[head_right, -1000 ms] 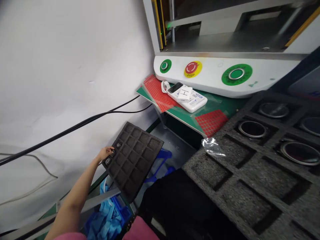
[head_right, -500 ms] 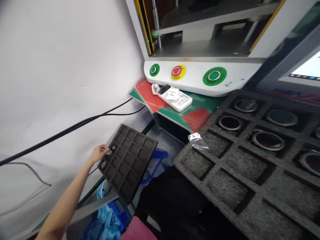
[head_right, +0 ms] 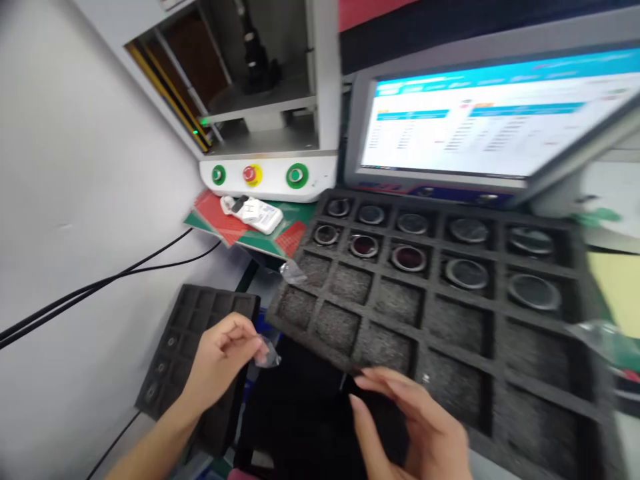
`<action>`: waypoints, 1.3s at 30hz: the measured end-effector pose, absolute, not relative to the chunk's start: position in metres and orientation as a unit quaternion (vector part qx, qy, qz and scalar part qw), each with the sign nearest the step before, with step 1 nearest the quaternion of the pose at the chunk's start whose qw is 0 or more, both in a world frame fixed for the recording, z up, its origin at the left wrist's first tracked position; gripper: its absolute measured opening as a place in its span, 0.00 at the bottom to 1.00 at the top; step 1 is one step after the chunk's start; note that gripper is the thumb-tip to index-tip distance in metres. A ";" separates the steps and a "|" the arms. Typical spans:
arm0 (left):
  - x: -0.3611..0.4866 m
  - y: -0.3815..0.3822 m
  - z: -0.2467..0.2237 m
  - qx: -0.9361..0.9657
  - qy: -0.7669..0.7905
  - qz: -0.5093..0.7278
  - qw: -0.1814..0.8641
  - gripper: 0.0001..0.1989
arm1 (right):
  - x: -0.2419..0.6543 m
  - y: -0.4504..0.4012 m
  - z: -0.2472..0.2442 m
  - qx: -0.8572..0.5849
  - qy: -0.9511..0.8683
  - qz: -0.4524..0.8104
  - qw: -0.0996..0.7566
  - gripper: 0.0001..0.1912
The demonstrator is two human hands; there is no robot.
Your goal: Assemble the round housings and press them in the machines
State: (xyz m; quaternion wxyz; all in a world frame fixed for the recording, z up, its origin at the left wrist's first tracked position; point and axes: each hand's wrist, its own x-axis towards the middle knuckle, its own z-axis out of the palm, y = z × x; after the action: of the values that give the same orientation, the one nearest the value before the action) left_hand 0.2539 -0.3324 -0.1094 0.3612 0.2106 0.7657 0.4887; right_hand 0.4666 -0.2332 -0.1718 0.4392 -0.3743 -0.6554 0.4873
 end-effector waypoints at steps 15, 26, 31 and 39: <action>0.310 -0.274 -0.105 0.303 0.626 0.496 0.519 0.12 | 0.443 -0.216 -0.131 -0.336 -0.488 0.689 0.418 0.17; 0.313 -0.270 -0.107 0.238 0.621 0.496 0.558 0.10 | 0.451 -0.219 -0.135 -0.339 -0.473 0.656 0.481 0.19; 0.312 -0.268 -0.108 0.240 0.635 0.513 0.525 0.10 | 0.447 -0.214 -0.134 -0.359 -0.476 0.629 0.499 0.19; 0.310 -0.270 -0.109 0.313 0.660 0.530 0.431 0.06 | 0.451 -0.212 -0.147 -0.339 -0.493 0.683 0.419 0.21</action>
State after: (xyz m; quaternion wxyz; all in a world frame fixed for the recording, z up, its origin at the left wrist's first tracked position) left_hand 0.3101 -0.2696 -0.1093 0.4306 0.3128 0.6598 0.5305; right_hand 0.4512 -0.2120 -0.1468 0.4190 -0.3390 -0.4932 0.6828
